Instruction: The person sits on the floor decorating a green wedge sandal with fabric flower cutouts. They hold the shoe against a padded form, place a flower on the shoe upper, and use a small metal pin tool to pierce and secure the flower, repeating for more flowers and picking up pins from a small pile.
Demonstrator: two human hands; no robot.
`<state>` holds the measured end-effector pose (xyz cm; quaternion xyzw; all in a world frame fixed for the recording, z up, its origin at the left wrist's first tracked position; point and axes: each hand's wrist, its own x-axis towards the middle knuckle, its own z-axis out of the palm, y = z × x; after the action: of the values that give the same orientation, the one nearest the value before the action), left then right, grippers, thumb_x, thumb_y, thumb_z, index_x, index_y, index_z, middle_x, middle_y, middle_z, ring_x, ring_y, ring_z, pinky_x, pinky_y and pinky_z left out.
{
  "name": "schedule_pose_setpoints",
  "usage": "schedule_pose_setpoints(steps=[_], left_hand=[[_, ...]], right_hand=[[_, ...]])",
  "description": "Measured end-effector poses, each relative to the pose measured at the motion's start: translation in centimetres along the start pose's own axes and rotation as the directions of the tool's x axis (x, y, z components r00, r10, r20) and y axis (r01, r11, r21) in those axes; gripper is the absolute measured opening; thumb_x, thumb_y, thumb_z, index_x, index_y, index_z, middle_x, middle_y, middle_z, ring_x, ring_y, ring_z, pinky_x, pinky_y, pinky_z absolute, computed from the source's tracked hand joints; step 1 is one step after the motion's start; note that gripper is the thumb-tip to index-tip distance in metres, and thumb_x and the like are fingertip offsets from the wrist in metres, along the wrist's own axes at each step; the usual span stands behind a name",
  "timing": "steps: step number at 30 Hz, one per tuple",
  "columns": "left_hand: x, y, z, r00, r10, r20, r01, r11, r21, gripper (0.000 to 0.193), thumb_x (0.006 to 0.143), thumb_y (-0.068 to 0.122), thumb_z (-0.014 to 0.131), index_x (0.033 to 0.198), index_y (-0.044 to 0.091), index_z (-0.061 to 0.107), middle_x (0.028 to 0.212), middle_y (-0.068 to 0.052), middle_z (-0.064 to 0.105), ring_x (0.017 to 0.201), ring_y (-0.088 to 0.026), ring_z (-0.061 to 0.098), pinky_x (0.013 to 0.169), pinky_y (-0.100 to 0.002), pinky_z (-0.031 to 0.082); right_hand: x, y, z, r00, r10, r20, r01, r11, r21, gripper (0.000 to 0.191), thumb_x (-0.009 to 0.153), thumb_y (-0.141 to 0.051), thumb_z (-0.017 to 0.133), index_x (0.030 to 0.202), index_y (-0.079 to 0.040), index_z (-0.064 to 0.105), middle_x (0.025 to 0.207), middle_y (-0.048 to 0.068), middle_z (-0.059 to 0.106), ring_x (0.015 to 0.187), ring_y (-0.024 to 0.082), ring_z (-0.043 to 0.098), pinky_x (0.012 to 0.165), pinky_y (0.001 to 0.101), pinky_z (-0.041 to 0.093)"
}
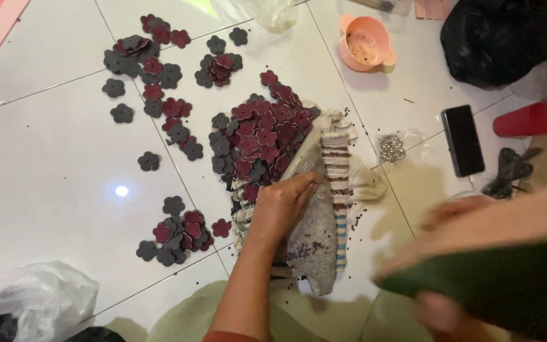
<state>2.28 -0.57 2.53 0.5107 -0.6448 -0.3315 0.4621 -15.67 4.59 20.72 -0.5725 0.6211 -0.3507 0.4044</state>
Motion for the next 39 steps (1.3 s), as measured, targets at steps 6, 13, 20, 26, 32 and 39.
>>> schedule_pose_setpoints(steps=[6,13,20,26,32,39], left_hand=[[-0.3,-0.4,-0.2,0.974,-0.177,0.139,0.158,0.978,0.14,0.011,0.091,0.015,0.073,0.101,0.01,0.076,0.092,-0.015,0.075,0.088,-0.035,0.074,0.074,-0.043,0.059],[0.1,0.0,-0.5,0.991,-0.119,0.055,0.121,0.992,-0.032,0.023,0.09,0.017,0.074,0.112,0.01,0.075,0.099,-0.019,0.075,0.088,-0.036,0.074,0.074,-0.04,0.06],[0.0,0.6,-1.5,0.965,-0.21,0.154,0.221,0.974,-0.058,0.031,0.092,0.017,0.071,0.123,0.012,0.072,0.1,-0.021,0.072,0.088,-0.037,0.074,0.074,-0.041,0.059],[0.0,0.5,-1.8,0.951,-0.271,0.15,0.286,0.954,-0.089,0.027,0.094,0.018,0.069,0.121,0.013,0.074,0.095,-0.019,0.074,0.074,-0.03,0.074,0.067,-0.038,0.057],[0.4,-1.2,-1.6,0.883,-0.469,0.007,0.396,0.74,-0.544,0.024,0.102,0.019,0.065,0.119,0.007,0.076,0.101,-0.011,0.077,0.093,-0.016,0.074,0.085,-0.03,0.059],[1.4,-3.3,-5.6,0.681,-0.66,-0.318,0.267,0.628,-0.731,0.032,0.105,0.018,0.061,0.133,0.005,0.065,0.12,-0.008,0.075,0.108,-0.012,0.072,0.094,-0.029,0.062]], right_hand=[[-0.8,9.2,3.6,0.996,-0.088,0.015,0.089,0.965,-0.247,0.081,0.073,-0.02,0.084,0.142,0.002,0.047,0.124,0.016,0.065,0.113,0.027,0.064,0.096,0.0383,0.05],[-1.1,9.1,3.3,0.996,0.0,-0.085,-0.04,0.882,-0.469,0.079,0.071,-0.027,0.085,0.137,0.0,0.052,0.124,0.021,0.062,0.115,0.035,0.064,0.096,0.0426,0.049],[-2.2,13.0,3.8,0.998,-0.039,-0.043,0.005,0.796,-0.606,0.076,0.069,-0.032,0.086,0.128,0.004,0.053,0.119,0.025,0.059,0.112,0.044,0.058,0.093,0.0474,0.048],[-2.4,15.0,5.1,0.997,-0.075,0.015,0.069,0.793,-0.605,0.073,0.071,-0.034,0.086,0.121,0.004,0.051,0.11,0.027,0.057,0.105,0.047,0.055,0.092,0.0507,0.046],[-2.4,15.0,5.2,1.0,-0.004,0.005,0.006,0.854,-0.52,0.071,0.072,-0.031,0.085,0.125,0.003,0.051,0.111,0.026,0.058,0.106,0.045,0.057,0.093,0.0486,0.047],[-2.7,16.5,5.1,0.983,0.043,-0.18,-0.084,0.971,-0.225,0.074,0.078,-0.028,0.083,0.137,0.001,0.049,0.126,0.022,0.064,0.111,0.034,0.066,0.096,0.0405,0.052]])
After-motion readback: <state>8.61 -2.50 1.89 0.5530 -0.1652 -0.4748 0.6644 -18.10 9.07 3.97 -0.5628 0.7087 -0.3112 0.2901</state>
